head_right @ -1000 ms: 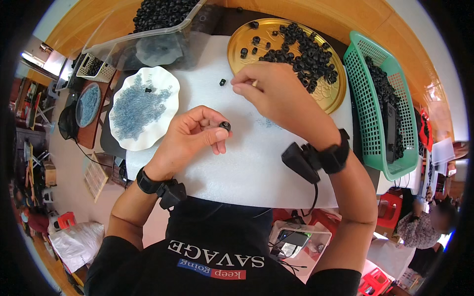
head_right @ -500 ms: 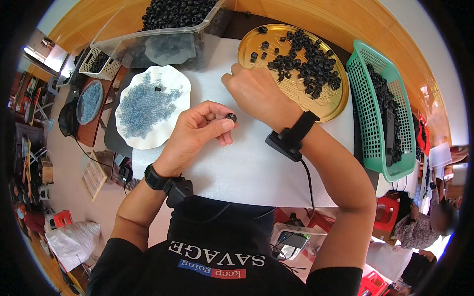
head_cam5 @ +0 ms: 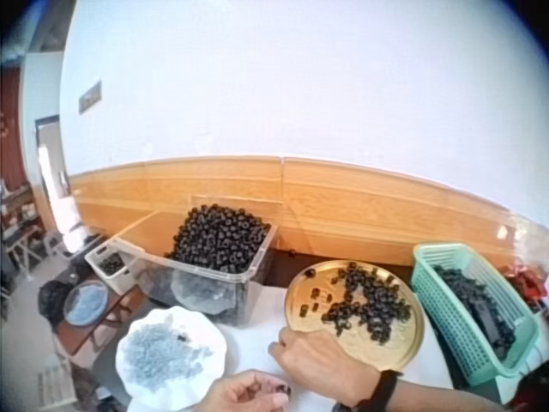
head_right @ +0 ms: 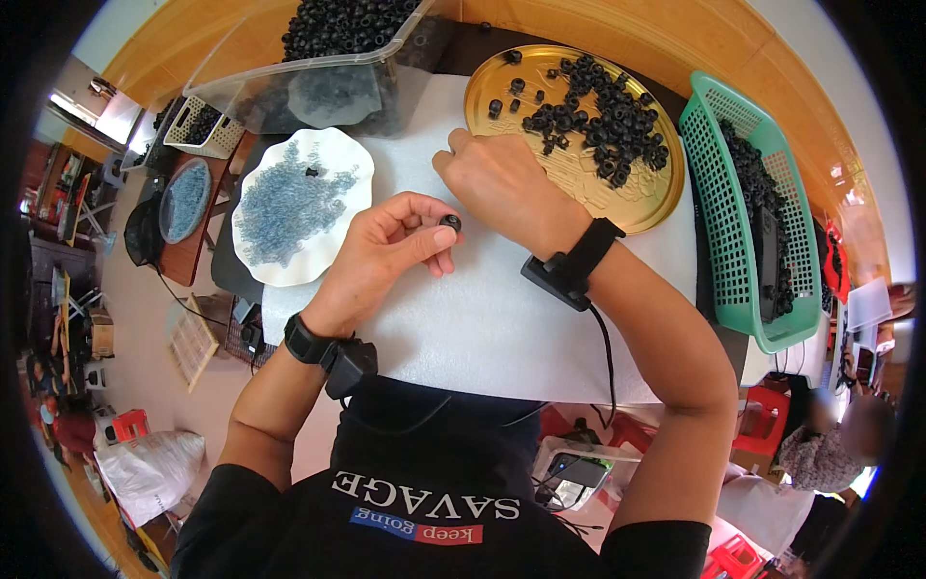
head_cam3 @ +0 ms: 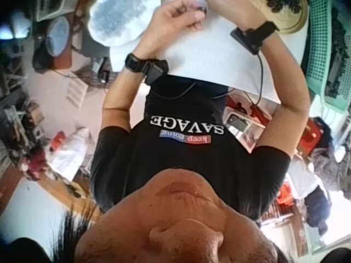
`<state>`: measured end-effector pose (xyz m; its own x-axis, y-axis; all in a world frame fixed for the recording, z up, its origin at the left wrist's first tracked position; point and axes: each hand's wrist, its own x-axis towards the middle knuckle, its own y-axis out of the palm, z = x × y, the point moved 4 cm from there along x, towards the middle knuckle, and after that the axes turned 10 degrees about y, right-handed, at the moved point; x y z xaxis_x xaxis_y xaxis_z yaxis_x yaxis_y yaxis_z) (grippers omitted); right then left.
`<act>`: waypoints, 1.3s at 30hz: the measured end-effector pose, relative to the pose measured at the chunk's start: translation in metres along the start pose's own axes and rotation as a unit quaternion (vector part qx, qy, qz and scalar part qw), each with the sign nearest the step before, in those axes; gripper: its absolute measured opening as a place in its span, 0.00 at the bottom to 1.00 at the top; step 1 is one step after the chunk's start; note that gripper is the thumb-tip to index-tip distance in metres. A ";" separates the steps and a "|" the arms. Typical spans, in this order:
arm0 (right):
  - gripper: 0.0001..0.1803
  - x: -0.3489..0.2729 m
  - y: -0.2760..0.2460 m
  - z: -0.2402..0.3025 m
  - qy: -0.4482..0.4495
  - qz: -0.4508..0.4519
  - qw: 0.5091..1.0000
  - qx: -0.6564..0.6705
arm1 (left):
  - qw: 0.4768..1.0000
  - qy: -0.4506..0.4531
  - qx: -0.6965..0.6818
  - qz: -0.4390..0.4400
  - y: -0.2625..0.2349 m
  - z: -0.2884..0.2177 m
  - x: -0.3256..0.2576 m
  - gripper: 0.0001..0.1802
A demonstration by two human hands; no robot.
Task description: Assembling small black plastic components by hand at a workstation.
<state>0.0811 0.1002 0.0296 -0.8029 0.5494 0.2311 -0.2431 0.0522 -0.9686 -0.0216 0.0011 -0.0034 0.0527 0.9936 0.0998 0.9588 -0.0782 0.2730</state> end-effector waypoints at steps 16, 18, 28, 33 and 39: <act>0.09 -0.081 -0.058 -0.042 0.303 -0.009 0.738 0.602 | 0.997 -0.004 -0.042 0.071 0.035 -0.024 0.023 0.11; 0.09 -0.087 -0.063 -0.043 0.269 -0.028 0.733 0.624 | 0.996 0.026 -0.035 0.080 0.043 -0.027 0.033 0.11; 0.09 -0.095 -0.058 -0.052 0.246 -0.063 0.744 0.619 | 0.996 0.021 -0.009 0.085 0.053 -0.007 0.054 0.12; 0.08 -0.094 -0.049 -0.053 0.245 -0.046 0.747 0.616 | 0.996 0.021 -0.020 0.084 0.052 0.000 0.056 0.12; 0.09 -0.091 -0.043 -0.052 0.261 -0.048 0.731 0.628 | 0.995 0.024 -0.009 0.100 0.048 0.002 0.055 0.11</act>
<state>0.1933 0.0911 0.0455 -0.5114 0.8544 -0.0918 -0.8565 -0.5155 -0.0257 0.0275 0.0518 0.0135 0.2274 0.9534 0.1982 0.9255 -0.2750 0.2606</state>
